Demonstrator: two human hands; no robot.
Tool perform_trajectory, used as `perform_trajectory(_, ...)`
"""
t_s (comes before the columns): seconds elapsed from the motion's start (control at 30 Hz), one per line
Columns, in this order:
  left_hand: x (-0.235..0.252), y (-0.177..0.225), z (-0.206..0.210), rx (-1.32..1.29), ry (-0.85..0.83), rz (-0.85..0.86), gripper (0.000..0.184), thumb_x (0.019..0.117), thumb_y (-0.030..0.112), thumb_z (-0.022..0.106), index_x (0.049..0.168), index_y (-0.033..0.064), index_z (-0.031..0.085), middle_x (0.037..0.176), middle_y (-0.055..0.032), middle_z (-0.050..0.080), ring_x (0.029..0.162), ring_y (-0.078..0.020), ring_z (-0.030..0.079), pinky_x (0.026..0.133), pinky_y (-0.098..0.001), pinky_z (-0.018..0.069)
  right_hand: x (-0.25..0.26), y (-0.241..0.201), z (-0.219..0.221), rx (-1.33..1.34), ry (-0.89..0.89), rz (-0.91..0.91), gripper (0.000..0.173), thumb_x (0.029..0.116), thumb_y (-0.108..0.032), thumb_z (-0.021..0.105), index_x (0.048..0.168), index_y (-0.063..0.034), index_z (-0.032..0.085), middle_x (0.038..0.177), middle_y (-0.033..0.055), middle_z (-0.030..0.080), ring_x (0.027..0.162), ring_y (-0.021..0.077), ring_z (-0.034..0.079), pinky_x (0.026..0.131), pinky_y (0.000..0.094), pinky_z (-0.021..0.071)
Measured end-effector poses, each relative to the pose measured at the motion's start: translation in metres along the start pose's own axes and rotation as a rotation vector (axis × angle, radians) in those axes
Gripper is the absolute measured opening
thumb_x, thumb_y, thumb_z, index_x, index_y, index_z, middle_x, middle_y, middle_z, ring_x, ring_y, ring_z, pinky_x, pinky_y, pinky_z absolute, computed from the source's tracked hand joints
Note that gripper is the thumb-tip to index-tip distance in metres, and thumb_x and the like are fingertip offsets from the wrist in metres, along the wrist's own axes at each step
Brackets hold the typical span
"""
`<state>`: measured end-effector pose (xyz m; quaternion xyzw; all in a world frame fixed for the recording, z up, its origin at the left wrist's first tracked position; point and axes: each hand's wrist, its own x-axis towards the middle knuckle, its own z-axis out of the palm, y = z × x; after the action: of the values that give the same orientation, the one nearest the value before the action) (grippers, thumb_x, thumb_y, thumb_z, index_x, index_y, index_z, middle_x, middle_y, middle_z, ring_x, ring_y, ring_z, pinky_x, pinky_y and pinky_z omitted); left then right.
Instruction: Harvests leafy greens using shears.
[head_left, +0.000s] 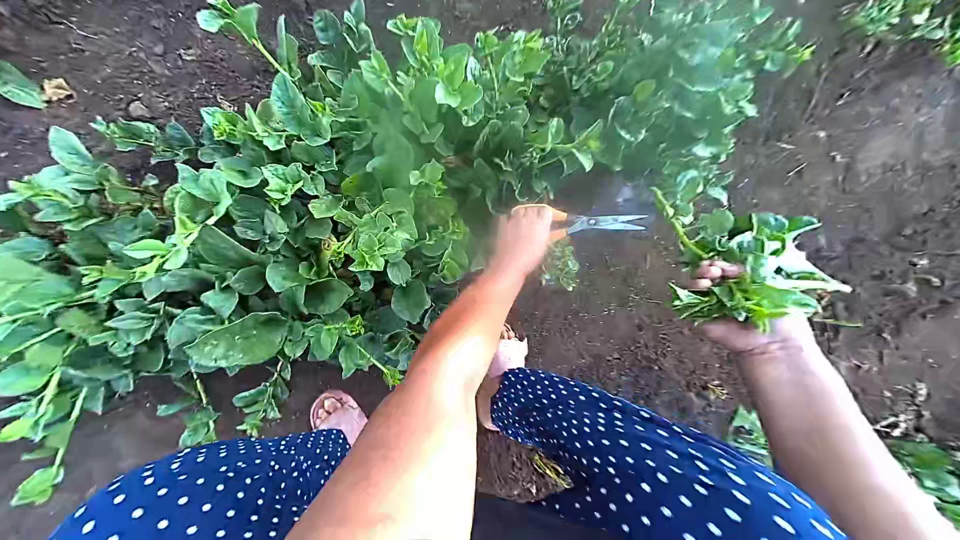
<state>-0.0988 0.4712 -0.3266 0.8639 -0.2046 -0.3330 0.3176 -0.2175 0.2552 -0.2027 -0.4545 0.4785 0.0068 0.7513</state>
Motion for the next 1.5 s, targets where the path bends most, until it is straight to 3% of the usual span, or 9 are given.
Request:
perform_trajectory(0.17,-0.053,-0.016,-0.001,-0.047,0.031,0.138,0.035,0.1011,0.010,0.060,0.136,0.0040,0.061,0.135,-0.0171,0.065,0.126,-0.0332,0.063,0.098,-0.0518,0.0547,0.009,0.064,0.011,-0.260,0.001,0.115,0.039,0.1118,-0.028,0.021,0.101,-0.0187,0.057,0.083,-0.0055,0.065,0.072,0.0048,0.066,0.063,0.0201,0.0571)
perform_trajectory(0.37,-0.170,-0.032,0.011,-0.444,0.358,0.366,0.022,0.0798,-0.008,0.075,0.101,-0.0066,0.070,0.108,-0.0216,0.071,0.102,-0.0335,0.072,0.083,-0.0480,0.0605,-0.057,0.116,0.081,-0.609,-0.111,0.398,0.025,0.1087,-0.008,0.037,0.098,-0.0126,0.059,0.077,-0.0036,0.067,0.067,0.0041,0.065,0.059,0.0197,0.0554)
perform_trajectory(0.47,-0.176,-0.033,0.017,-0.431,0.509,0.504,0.015,0.0757,-0.009,0.076,0.088,-0.0048,0.069,0.094,-0.0195,0.071,0.094,-0.0326,0.073,0.077,-0.0435,0.0616,-0.056,0.134,0.084,-0.428,-0.264,0.509,0.039,0.1092,-0.009,0.022,0.095,-0.0185,0.056,0.078,-0.0075,0.065,0.071,-0.0012,0.064,0.063,0.0164,0.0550)
perform_trajectory(0.7,-0.178,-0.028,0.020,-0.379,0.502,0.607,0.011,0.0792,-0.010,0.074,0.087,-0.0033,0.070,0.090,-0.0177,0.071,0.088,-0.0308,0.073,0.070,-0.0414,0.0617,-0.082,0.118,0.065,-0.836,-0.466,0.049,0.023,0.1047,-0.007,0.044,0.120,-0.0111,0.060,0.102,-0.0069,0.068,0.094,-0.0048,0.064,0.083,0.0137,0.0540)
perform_trajectory(0.77,-0.183,-0.029,0.022,-0.330,0.479,0.647,0.008,0.0808,-0.008,0.073,0.086,-0.0027,0.071,0.087,-0.0168,0.071,0.086,-0.0309,0.073,0.068,-0.0417,0.0616,-0.118,0.104,0.131,-0.832,-0.092,0.267,0.025,0.1076,0.000,0.038,0.104,-0.0111,0.061,0.084,-0.0059,0.061,0.079,-0.0039,0.059,0.079,0.0127,0.0505)
perform_trajectory(0.87,-0.202,-0.039,0.018,-0.198,0.474,0.715,0.005,0.0898,0.001,0.067,0.088,0.0030,0.072,0.086,-0.0117,0.074,0.084,-0.0276,0.074,0.070,-0.0402,0.0616,-0.067,0.133,0.101,-0.545,-0.409,0.499,0.038,0.1045,0.000,0.026,0.085,-0.0129,0.056,0.067,-0.0068,0.062,0.059,-0.0026,0.060,0.056,0.0140,0.0523)
perform_trajectory(1.03,-0.257,-0.080,-0.013,-0.557,0.080,0.131,0.034,0.0921,0.011,0.070,0.120,-0.0065,0.064,0.117,-0.0148,0.072,0.105,-0.0184,0.072,0.090,-0.0336,0.0606,-0.031,0.155,0.070,-0.685,-0.485,0.635,0.013,0.1022,-0.006,0.053,0.096,-0.0085,0.064,0.078,-0.0019,0.069,0.070,0.0050,0.067,0.065,0.0220,0.0582)
perform_trajectory(1.23,-0.267,-0.111,-0.022,-1.218,-0.427,-0.845,0.025,0.1112,0.020,0.041,0.124,0.0027,0.054,0.104,-0.0109,0.072,0.089,-0.0201,0.073,0.070,-0.0347,0.0596,-0.038,0.155,0.053,-0.623,-0.473,0.588,0.010,0.0984,-0.004,0.054,0.098,-0.0084,0.063,0.078,-0.0009,0.071,0.070,0.0054,0.069,0.066,0.0218,0.0594)
perform_trajectory(1.5,-0.285,-0.123,-0.032,-1.115,-0.514,-0.757,0.018,0.1104,0.015,0.044,0.115,0.0028,0.057,0.093,-0.0080,0.075,0.079,-0.0139,0.075,0.058,-0.0238,0.0577,-0.048,0.158,0.056,-0.618,-0.614,0.550,0.016,0.0950,0.004,0.056,0.102,-0.0088,0.064,0.082,-0.0016,0.072,0.073,0.0043,0.070,0.070,0.0210,0.0595)
